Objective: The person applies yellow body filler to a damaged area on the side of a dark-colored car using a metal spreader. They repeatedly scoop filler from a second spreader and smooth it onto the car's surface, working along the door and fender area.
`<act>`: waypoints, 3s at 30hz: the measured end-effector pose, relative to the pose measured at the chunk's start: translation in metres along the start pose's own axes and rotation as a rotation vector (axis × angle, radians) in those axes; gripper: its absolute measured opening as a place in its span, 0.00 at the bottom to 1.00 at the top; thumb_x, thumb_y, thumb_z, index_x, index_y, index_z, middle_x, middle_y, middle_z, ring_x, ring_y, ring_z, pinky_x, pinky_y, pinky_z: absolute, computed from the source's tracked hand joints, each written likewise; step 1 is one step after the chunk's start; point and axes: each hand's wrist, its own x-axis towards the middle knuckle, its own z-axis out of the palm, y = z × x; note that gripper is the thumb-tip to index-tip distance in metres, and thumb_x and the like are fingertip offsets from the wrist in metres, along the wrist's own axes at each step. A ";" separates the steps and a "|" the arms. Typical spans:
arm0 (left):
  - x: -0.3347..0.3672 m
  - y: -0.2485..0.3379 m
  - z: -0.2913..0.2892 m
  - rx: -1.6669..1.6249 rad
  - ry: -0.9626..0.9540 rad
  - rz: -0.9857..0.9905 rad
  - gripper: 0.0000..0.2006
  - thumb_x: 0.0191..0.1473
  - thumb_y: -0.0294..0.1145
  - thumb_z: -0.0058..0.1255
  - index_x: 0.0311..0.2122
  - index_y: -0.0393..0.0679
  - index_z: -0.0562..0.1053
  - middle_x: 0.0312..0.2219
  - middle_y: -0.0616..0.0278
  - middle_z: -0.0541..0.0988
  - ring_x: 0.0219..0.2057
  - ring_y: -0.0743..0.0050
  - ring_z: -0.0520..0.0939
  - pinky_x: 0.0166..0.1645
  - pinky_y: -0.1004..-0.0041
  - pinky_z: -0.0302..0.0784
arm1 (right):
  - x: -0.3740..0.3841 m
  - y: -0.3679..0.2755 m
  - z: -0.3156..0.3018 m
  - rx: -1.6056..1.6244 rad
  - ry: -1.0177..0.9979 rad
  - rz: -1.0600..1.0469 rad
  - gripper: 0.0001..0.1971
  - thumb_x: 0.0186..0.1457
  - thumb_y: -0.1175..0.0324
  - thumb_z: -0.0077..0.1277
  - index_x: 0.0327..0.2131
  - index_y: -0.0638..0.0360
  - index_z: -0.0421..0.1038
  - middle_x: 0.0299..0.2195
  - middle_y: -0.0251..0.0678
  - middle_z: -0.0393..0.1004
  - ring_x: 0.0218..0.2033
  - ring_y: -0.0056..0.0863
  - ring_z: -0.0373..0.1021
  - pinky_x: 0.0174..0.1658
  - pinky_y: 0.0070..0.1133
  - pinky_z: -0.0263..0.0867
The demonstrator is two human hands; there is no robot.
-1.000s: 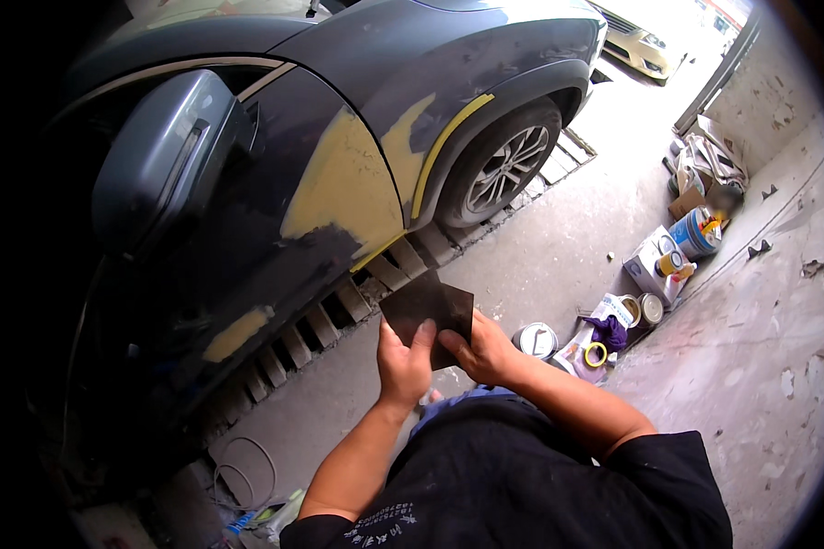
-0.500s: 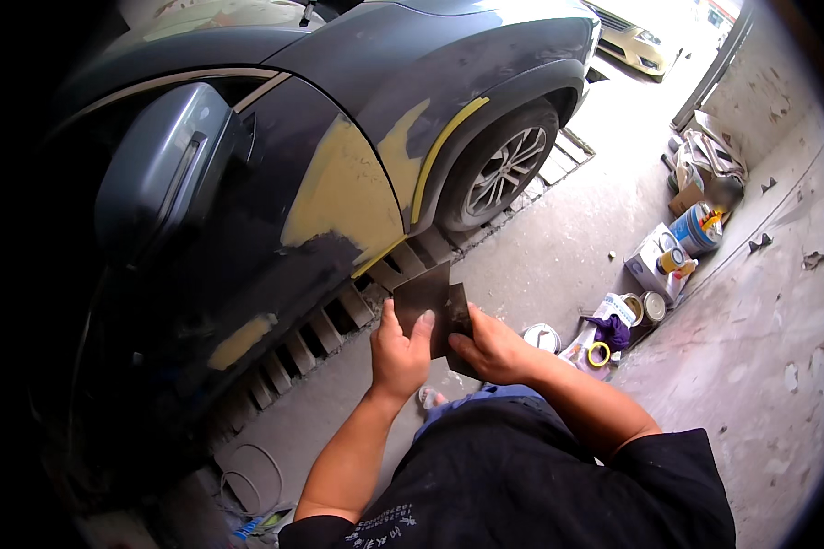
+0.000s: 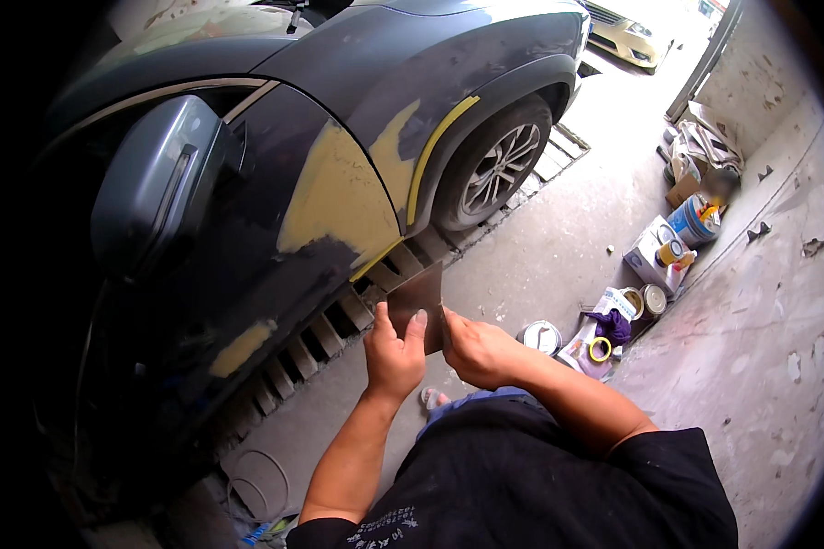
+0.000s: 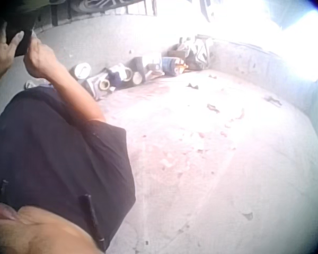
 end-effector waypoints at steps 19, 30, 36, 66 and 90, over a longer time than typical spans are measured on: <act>0.010 0.006 -0.005 -0.127 0.077 0.024 0.16 0.57 0.28 0.53 0.45 0.26 0.68 0.35 0.48 0.81 0.35 0.63 0.83 0.41 0.71 0.76 | 0.008 -0.023 -0.011 -0.152 0.027 0.012 0.30 0.51 0.71 0.42 0.57 0.76 0.52 0.42 0.60 0.71 0.37 0.55 0.72 0.40 0.40 0.68; 0.015 -0.004 -0.013 -0.145 0.042 -0.050 0.17 0.57 0.26 0.53 0.50 0.31 0.66 0.40 0.57 0.78 0.40 0.75 0.77 0.48 0.75 0.72 | 0.009 -0.033 -0.014 -0.169 0.134 -0.103 0.29 0.51 0.70 0.44 0.56 0.76 0.54 0.39 0.60 0.72 0.35 0.55 0.72 0.39 0.40 0.68; 0.030 -0.004 -0.028 -0.441 0.176 -0.050 0.21 0.58 0.22 0.49 0.56 0.35 0.62 0.50 0.59 0.72 0.49 0.75 0.72 0.57 0.73 0.65 | 0.005 0.027 0.003 -0.101 0.042 0.052 0.24 0.54 0.68 0.44 0.53 0.70 0.58 0.37 0.61 0.72 0.37 0.58 0.70 0.41 0.42 0.66; -0.026 -0.041 -0.006 -0.154 -0.139 -0.305 0.19 0.58 0.30 0.50 0.52 0.31 0.65 0.42 0.51 0.78 0.42 0.64 0.78 0.50 0.69 0.71 | 0.018 0.093 -0.029 0.654 0.458 0.249 0.13 0.58 0.63 0.52 0.39 0.63 0.67 0.32 0.35 0.72 0.34 0.17 0.67 0.37 0.20 0.65; -0.036 -0.007 0.030 -0.952 0.270 -0.605 0.14 0.58 0.23 0.46 0.50 0.40 0.64 0.44 0.57 0.74 0.44 0.66 0.77 0.51 0.67 0.73 | -0.014 0.047 0.038 0.493 0.359 -0.254 0.17 0.62 0.76 0.41 0.55 0.64 0.63 0.46 0.39 0.74 0.47 0.26 0.70 0.50 0.23 0.65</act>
